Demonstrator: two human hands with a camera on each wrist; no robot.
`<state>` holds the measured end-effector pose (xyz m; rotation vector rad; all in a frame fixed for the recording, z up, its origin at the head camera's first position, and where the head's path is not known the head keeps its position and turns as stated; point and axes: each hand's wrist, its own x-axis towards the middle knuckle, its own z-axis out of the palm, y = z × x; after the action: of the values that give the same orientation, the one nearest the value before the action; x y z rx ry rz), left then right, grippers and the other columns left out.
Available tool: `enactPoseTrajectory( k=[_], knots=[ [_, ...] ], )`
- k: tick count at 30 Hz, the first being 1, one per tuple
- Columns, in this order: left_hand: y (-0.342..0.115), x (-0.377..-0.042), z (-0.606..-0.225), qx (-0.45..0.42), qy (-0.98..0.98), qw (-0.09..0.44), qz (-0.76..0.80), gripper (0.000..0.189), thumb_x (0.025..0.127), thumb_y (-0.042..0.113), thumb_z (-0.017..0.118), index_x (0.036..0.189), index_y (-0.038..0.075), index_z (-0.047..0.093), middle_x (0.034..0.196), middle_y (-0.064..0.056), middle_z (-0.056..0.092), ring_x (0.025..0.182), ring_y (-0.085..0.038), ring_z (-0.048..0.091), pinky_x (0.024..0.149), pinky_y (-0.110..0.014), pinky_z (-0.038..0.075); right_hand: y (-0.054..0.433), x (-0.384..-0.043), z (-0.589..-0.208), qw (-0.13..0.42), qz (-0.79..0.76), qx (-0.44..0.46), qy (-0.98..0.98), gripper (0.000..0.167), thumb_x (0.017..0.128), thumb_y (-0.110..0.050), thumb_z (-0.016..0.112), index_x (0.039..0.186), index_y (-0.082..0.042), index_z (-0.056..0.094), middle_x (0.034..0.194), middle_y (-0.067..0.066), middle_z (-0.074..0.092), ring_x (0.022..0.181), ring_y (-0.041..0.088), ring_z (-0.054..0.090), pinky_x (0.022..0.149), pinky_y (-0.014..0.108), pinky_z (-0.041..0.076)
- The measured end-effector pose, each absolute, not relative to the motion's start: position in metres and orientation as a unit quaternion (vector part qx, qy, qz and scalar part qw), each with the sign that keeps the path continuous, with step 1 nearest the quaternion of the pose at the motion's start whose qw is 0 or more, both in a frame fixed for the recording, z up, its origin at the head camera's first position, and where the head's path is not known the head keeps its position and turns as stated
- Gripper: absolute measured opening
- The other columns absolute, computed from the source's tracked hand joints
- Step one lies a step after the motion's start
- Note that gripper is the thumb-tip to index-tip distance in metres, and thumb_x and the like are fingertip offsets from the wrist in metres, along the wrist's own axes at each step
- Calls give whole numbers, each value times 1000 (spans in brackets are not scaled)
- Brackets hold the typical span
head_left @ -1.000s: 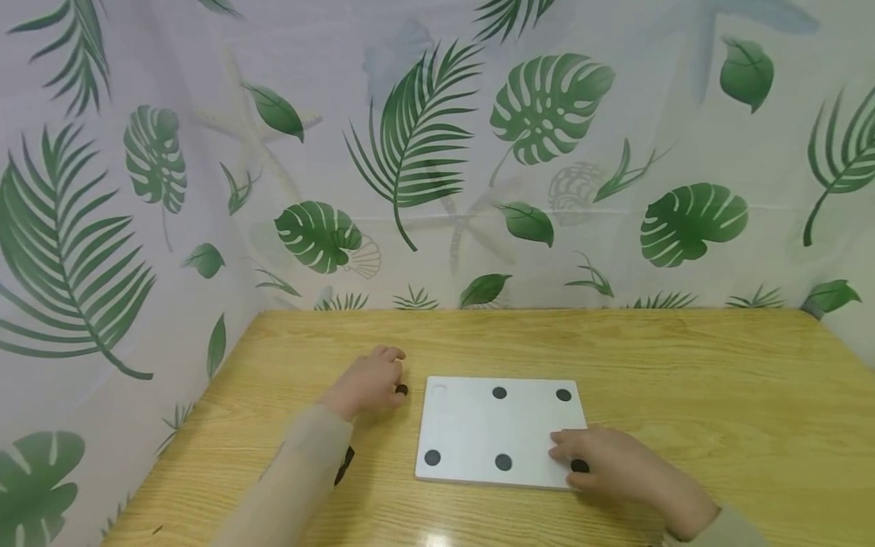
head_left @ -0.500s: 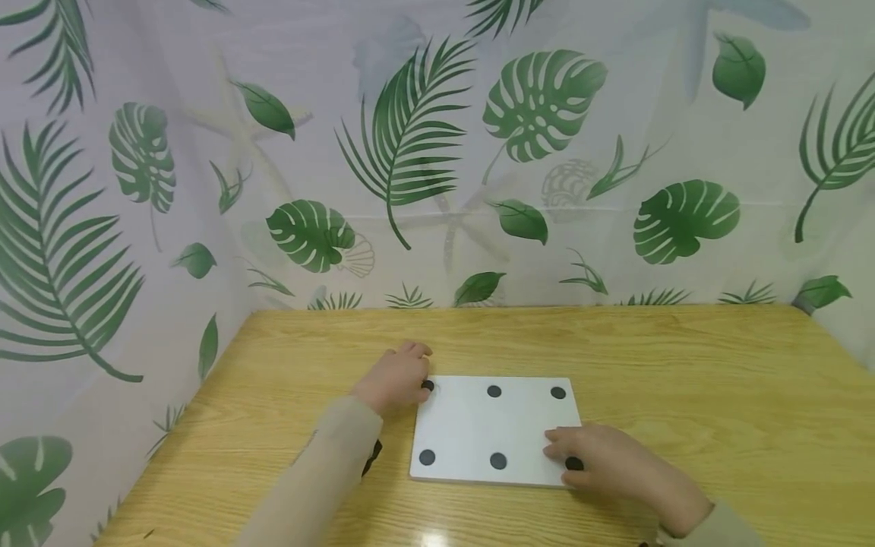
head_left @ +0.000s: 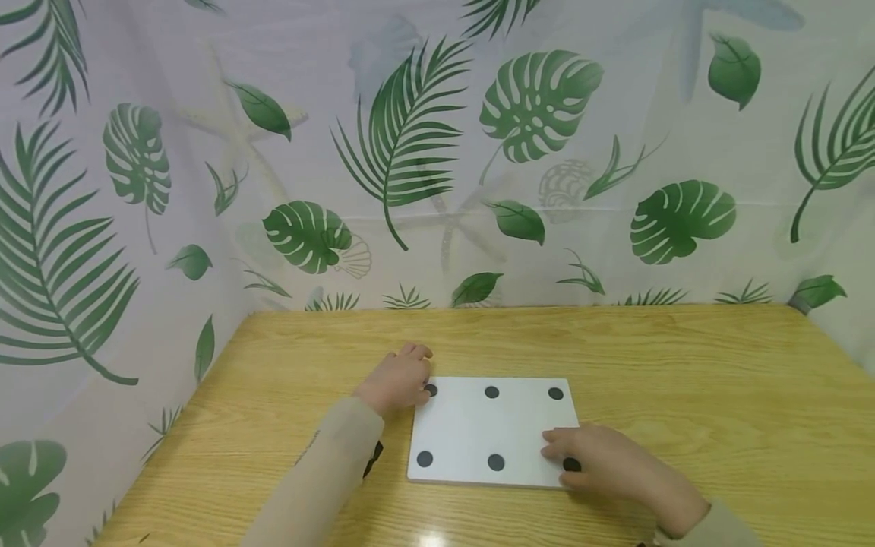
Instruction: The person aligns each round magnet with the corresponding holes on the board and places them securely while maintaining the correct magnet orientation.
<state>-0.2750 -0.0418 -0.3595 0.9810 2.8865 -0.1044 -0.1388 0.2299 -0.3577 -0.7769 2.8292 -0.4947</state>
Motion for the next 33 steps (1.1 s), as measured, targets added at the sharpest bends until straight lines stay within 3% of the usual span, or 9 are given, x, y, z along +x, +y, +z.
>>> enactPoseTrajectory(
  k=[4,9,16,21,27,33],
  knots=[
    [-42,-276,-360,322,945,52,-26,17,81,24,61,69,14,52,127,-5,42,118,-23,33,91,-45,33,230,-139,-358,84,-164,-260,948,29,72,-16,70,99,-7,67,113,11,58,105,31,52,86,46,38],
    [-46,-275,-360,322,945,58,-26,13,81,24,60,75,14,53,124,-5,44,114,-22,36,87,-43,37,229,-140,-357,88,-162,-258,948,31,70,-15,71,100,-7,66,114,10,58,105,30,52,86,46,38],
    [-56,-268,-362,322,944,65,13,15,82,24,58,88,12,52,100,0,47,92,-18,39,77,-39,39,229,-139,-360,107,-177,-247,947,39,63,-13,75,101,-6,66,115,8,57,106,29,51,85,43,40],
    [-59,-252,-350,349,934,47,67,19,83,26,59,92,10,54,102,-2,50,96,-19,42,79,-38,40,233,-139,-361,113,-179,-247,946,40,63,-5,72,102,-8,66,117,7,56,107,29,50,84,43,40],
    [-57,-219,-330,393,912,10,115,25,83,27,60,96,7,55,118,-8,48,109,-22,42,87,-34,38,236,-137,-358,103,-186,-245,946,40,64,1,67,103,-8,66,117,8,56,107,31,51,80,42,43],
    [-50,-187,-319,424,901,-29,91,32,83,32,59,103,8,54,123,-7,46,114,-23,40,89,-36,37,237,-137,-358,104,-180,-241,948,38,67,-7,71,104,-7,65,117,8,56,106,31,51,83,43,41]
  ],
)
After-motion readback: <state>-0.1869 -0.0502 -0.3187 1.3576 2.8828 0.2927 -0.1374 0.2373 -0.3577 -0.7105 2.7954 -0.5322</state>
